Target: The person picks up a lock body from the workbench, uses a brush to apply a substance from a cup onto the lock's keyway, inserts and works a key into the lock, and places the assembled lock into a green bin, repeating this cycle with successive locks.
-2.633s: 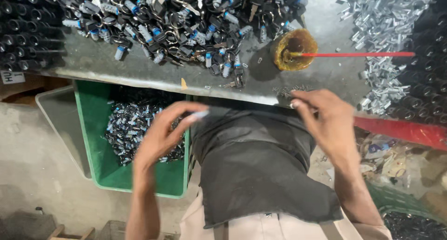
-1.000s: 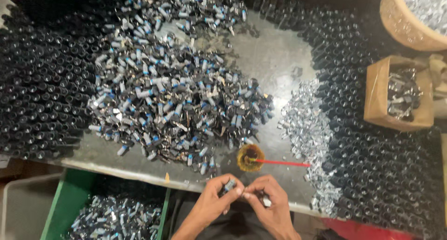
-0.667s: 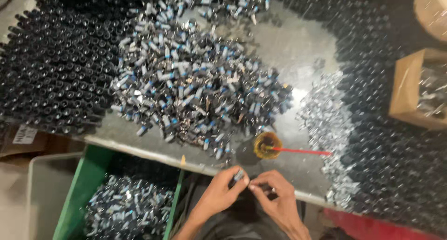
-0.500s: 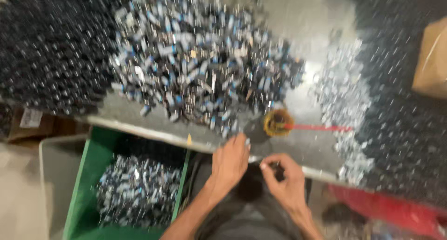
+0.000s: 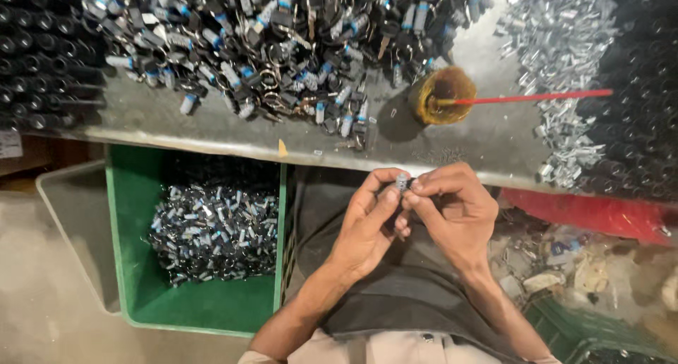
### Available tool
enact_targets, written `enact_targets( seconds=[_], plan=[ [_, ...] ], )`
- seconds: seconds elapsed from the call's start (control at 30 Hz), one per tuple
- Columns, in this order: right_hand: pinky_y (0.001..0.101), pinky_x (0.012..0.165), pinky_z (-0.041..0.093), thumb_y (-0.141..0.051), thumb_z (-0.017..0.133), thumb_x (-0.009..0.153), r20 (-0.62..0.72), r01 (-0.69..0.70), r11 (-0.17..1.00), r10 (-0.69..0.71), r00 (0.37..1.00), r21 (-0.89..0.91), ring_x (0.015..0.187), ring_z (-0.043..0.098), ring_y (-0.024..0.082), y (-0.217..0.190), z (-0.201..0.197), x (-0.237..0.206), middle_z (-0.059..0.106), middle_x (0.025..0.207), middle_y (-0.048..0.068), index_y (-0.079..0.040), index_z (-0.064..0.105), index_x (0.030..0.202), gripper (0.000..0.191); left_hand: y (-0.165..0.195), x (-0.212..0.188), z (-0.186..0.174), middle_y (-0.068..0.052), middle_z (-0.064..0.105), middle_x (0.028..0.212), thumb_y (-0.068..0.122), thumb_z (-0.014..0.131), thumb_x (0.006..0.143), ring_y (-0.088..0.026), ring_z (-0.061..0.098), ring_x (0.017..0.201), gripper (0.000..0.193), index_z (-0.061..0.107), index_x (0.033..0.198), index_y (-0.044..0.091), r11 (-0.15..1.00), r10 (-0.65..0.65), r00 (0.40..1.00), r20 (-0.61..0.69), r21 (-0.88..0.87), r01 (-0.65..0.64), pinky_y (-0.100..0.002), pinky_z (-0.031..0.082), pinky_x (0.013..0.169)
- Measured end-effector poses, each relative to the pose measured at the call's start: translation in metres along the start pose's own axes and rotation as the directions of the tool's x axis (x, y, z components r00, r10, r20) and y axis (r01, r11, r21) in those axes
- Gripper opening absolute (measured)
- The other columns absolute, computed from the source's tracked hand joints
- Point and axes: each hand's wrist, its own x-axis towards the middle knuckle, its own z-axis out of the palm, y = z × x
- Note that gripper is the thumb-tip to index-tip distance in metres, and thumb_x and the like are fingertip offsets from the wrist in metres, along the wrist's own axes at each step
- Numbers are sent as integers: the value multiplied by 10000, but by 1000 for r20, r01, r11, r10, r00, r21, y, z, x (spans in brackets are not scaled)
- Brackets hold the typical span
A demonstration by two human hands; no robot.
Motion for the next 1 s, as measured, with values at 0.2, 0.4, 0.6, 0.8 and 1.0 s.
enact_targets(
  seconds=[0.2, 0.4, 0.6, 0.8, 1.0],
  plan=[
    [267, 848, 604, 150, 712, 912, 11, -127, 992, 127, 992, -17, 958, 670, 143, -11, 6, -3, 610, 1117, 111, 31, 653, 1013, 167, -7, -9, -5, 10, 573, 994, 225, 630, 1063, -53, 512, 774, 284, 529, 1301, 108, 1000, -23, 999, -23, -7, 23, -200, 431, 628],
    [276, 898, 600, 153, 700, 921, 3, -159, 986, 159, 987, 50, 1009, 672, 152, -14, 8, -8, 604, 1129, 106, 28, 645, 1024, 170, 0, -12, -2, 2, 568, 1005, 237, 628, 1079, -61, 517, 791, 267, 551, 1289, 91, 998, 10, 1000, 0, 60, -10, -205, 432, 624],
    [285, 942, 584, 144, 702, 943, 12, -166, 981, 166, 986, 97, 1038, 657, 151, -9, 6, -10, 601, 1139, 98, 25, 627, 1034, 167, 1, -14, -2, -5, 588, 1024, 225, 621, 1088, -69, 530, 822, 263, 581, 1283, 53, 994, 37, 999, -30, 101, -34, -214, 464, 632],
    [289, 898, 593, 136, 695, 944, 11, -194, 969, 195, 981, 150, 1021, 664, 160, -9, 7, -8, 599, 1097, 94, 30, 618, 1029, 156, 1, -11, -1, -35, 632, 1092, 216, 626, 1078, -85, 568, 858, 282, 590, 1287, 30, 993, 73, 995, -64, 98, -66, -229, 498, 646],
    [281, 900, 567, 135, 712, 929, 101, -241, 954, 226, 969, 177, 1016, 633, 157, 4, -4, -4, 589, 1081, 89, 8, 614, 1024, 186, 0, -7, -7, -46, 651, 1086, 198, 640, 1078, -79, 569, 855, 294, 623, 1289, -6, 979, 84, 993, -80, 190, -67, -236, 501, 658]
  ],
)
